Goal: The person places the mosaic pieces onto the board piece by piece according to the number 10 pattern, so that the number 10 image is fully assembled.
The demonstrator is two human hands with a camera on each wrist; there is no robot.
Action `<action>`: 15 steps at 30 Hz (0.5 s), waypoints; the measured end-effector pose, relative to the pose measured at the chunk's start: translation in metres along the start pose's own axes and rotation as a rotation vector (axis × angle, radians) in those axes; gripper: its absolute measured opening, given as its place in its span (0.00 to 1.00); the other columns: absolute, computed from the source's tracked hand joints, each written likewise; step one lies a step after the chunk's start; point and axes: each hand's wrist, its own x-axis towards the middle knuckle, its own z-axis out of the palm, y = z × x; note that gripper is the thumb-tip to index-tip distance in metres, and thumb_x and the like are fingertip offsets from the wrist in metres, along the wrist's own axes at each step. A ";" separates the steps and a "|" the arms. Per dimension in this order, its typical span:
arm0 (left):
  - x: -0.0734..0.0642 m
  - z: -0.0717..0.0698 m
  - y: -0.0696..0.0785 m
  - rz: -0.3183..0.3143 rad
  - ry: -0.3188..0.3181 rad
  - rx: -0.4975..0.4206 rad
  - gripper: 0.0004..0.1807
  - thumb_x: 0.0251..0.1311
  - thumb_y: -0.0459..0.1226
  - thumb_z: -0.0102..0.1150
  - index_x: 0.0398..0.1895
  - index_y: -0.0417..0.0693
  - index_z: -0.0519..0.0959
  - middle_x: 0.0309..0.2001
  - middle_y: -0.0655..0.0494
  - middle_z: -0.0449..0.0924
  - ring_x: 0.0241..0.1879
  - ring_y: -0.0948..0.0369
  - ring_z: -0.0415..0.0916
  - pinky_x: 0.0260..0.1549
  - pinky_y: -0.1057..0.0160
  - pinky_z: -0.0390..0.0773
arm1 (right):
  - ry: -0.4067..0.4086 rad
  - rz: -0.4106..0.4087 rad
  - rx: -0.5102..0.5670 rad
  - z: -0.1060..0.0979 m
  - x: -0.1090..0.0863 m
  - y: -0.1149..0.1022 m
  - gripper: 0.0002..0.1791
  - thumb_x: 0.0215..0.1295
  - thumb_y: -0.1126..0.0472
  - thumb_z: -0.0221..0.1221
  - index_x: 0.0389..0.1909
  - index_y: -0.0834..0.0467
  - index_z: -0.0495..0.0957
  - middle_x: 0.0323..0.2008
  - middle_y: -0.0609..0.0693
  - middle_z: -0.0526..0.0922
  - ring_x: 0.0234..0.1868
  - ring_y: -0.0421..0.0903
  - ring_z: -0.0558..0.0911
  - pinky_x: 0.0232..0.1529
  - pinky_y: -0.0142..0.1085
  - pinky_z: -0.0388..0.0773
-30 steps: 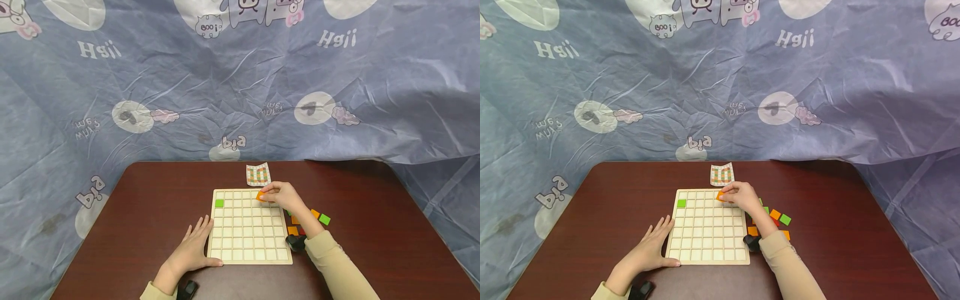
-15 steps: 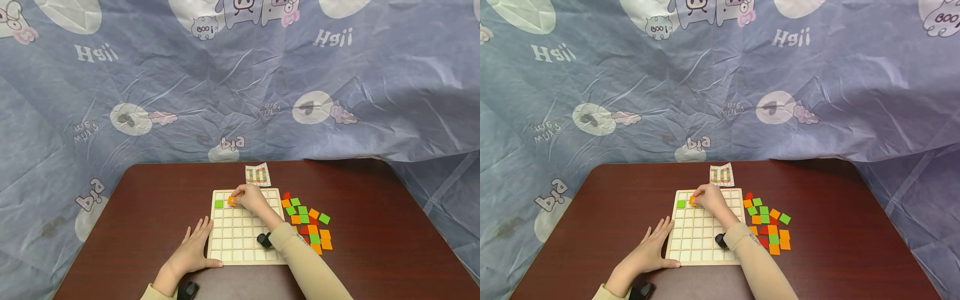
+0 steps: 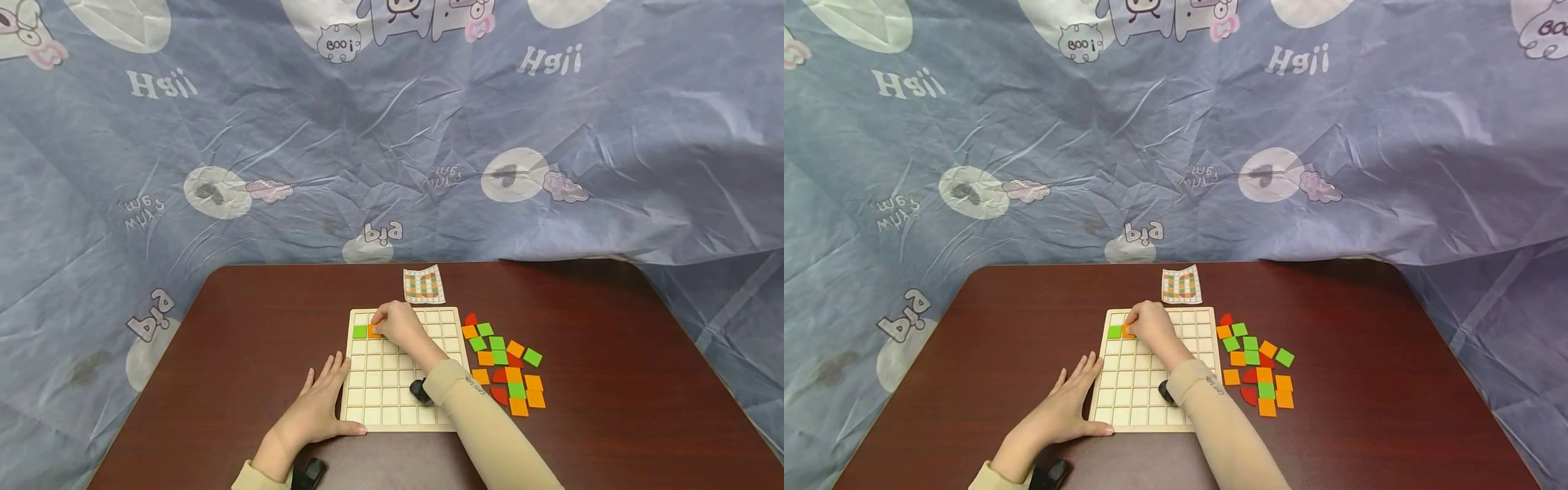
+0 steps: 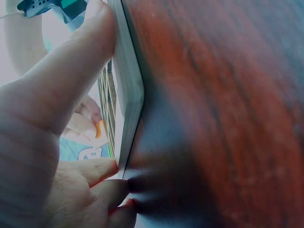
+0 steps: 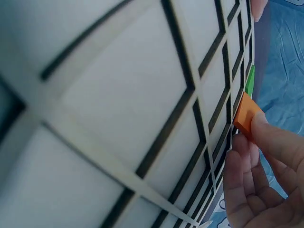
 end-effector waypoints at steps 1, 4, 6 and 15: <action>0.000 0.000 0.000 0.002 0.002 0.001 0.68 0.38 0.60 0.76 0.77 0.36 0.52 0.77 0.36 0.46 0.77 0.42 0.44 0.70 0.31 0.46 | 0.001 -0.006 -0.009 0.001 0.000 0.001 0.03 0.56 0.66 0.69 0.32 0.58 0.87 0.32 0.50 0.88 0.32 0.45 0.82 0.36 0.36 0.80; 0.000 0.000 0.000 0.003 0.005 0.003 0.67 0.38 0.60 0.76 0.77 0.36 0.52 0.77 0.35 0.46 0.77 0.42 0.44 0.70 0.31 0.46 | 0.000 -0.006 -0.027 0.002 0.000 0.001 0.03 0.57 0.66 0.69 0.32 0.58 0.87 0.32 0.51 0.88 0.33 0.47 0.83 0.37 0.36 0.81; 0.000 0.000 0.001 0.002 0.006 0.001 0.67 0.38 0.60 0.77 0.77 0.36 0.52 0.77 0.35 0.46 0.77 0.42 0.44 0.70 0.31 0.46 | 0.000 -0.014 -0.049 0.003 0.000 0.000 0.03 0.57 0.67 0.69 0.32 0.58 0.87 0.34 0.52 0.86 0.36 0.48 0.82 0.39 0.38 0.82; 0.001 0.000 0.001 -0.001 0.003 -0.013 0.68 0.38 0.59 0.77 0.77 0.37 0.51 0.77 0.36 0.46 0.78 0.43 0.43 0.69 0.31 0.45 | 0.010 -0.038 -0.103 0.004 -0.002 -0.002 0.03 0.58 0.68 0.68 0.33 0.60 0.87 0.34 0.51 0.80 0.40 0.50 0.80 0.43 0.38 0.81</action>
